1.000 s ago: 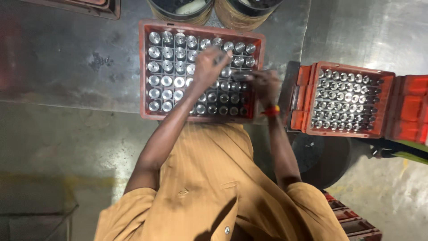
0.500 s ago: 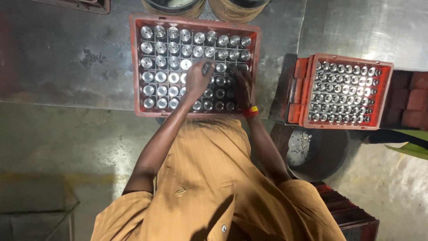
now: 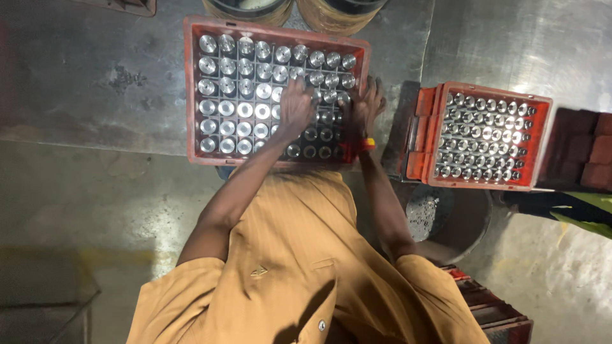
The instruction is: The person repeatedly picks up small metal caps from a red crate and places them into a grid tray, then uses a cylindrical tool to press them down. The person continues this cycle of filling and compacting the caps throughout the clip.
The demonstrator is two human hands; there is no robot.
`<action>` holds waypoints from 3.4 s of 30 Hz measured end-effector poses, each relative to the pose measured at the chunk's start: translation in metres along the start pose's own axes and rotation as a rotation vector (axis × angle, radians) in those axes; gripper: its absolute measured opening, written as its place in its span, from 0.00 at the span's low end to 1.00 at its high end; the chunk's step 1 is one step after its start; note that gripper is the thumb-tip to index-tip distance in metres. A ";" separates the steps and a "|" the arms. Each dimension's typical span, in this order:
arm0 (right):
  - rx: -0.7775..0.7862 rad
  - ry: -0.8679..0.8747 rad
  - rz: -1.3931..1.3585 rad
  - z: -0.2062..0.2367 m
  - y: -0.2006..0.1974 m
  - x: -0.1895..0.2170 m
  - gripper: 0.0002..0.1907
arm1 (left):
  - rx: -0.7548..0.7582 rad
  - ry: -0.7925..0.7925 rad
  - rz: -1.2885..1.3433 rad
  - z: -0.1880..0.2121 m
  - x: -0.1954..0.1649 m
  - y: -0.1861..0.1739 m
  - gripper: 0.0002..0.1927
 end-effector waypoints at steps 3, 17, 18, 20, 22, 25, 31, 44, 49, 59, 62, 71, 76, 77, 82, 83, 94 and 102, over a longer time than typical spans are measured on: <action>0.083 -0.042 -0.148 -0.002 -0.020 -0.025 0.18 | -0.025 -0.030 0.161 0.000 0.017 -0.010 0.19; 0.004 0.109 -0.461 0.054 -0.013 -0.004 0.29 | 0.141 -0.106 0.381 0.041 0.006 -0.001 0.31; 0.002 0.077 -0.410 0.053 -0.020 0.001 0.27 | 0.106 -0.040 0.314 0.042 0.003 -0.001 0.32; -0.001 0.015 -0.307 0.053 -0.029 0.010 0.26 | 0.037 0.093 0.182 0.044 -0.003 -0.001 0.35; 0.049 0.058 -0.453 0.055 -0.032 0.014 0.24 | -0.131 0.099 0.344 0.047 -0.003 -0.005 0.27; -0.027 0.092 -0.466 0.062 -0.035 0.014 0.21 | -0.135 -0.094 0.536 0.058 0.009 -0.002 0.17; -0.186 0.091 -0.392 0.068 -0.039 -0.008 0.19 | -0.336 -0.247 0.047 0.100 0.075 -0.063 0.13; 0.136 0.568 -0.248 0.036 0.012 -0.052 0.26 | -0.121 -0.894 0.537 0.147 0.188 -0.090 0.23; 0.060 0.540 -0.275 0.035 0.007 -0.053 0.26 | -0.178 -0.856 0.759 0.152 0.192 -0.078 0.21; -0.038 0.441 -0.235 0.042 0.001 -0.047 0.28 | -0.249 -0.819 0.882 0.154 0.194 -0.078 0.17; 0.040 0.508 -0.205 0.042 0.002 -0.057 0.29 | -0.277 -0.859 0.837 0.158 0.186 -0.080 0.17; 0.150 0.667 -0.234 0.032 -0.011 -0.098 0.31 | -0.301 -0.901 0.807 0.156 0.152 -0.052 0.18; 0.099 0.520 -0.279 0.024 -0.014 -0.125 0.32 | -0.307 -0.892 0.790 0.135 0.145 -0.033 0.25; 0.099 0.506 -0.309 0.022 -0.014 -0.128 0.32 | -0.313 -0.873 0.750 0.131 0.145 -0.033 0.26; 0.218 0.658 -0.526 0.019 -0.012 -0.126 0.32 | -0.232 -0.907 0.654 0.126 0.148 -0.038 0.23; 0.227 0.659 -0.570 0.018 -0.013 -0.122 0.31 | -0.233 -0.899 0.668 0.126 0.149 -0.040 0.23; -0.190 0.066 -0.046 0.005 -0.022 -0.097 0.25 | -0.166 -0.837 0.508 0.106 0.149 -0.062 0.21; 0.133 0.544 -0.388 -0.006 -0.009 -0.111 0.36 | -0.167 -0.861 0.490 0.101 0.146 -0.068 0.24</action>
Point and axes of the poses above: each hand's wrist, its own z-axis away from the middle knuckle, its own y-axis out of the palm, x = y × z, the point moved 4 cm from there along -z, towards the middle knuckle, and after that the axes turned 12 degrees about y, right-handed, at the moved point
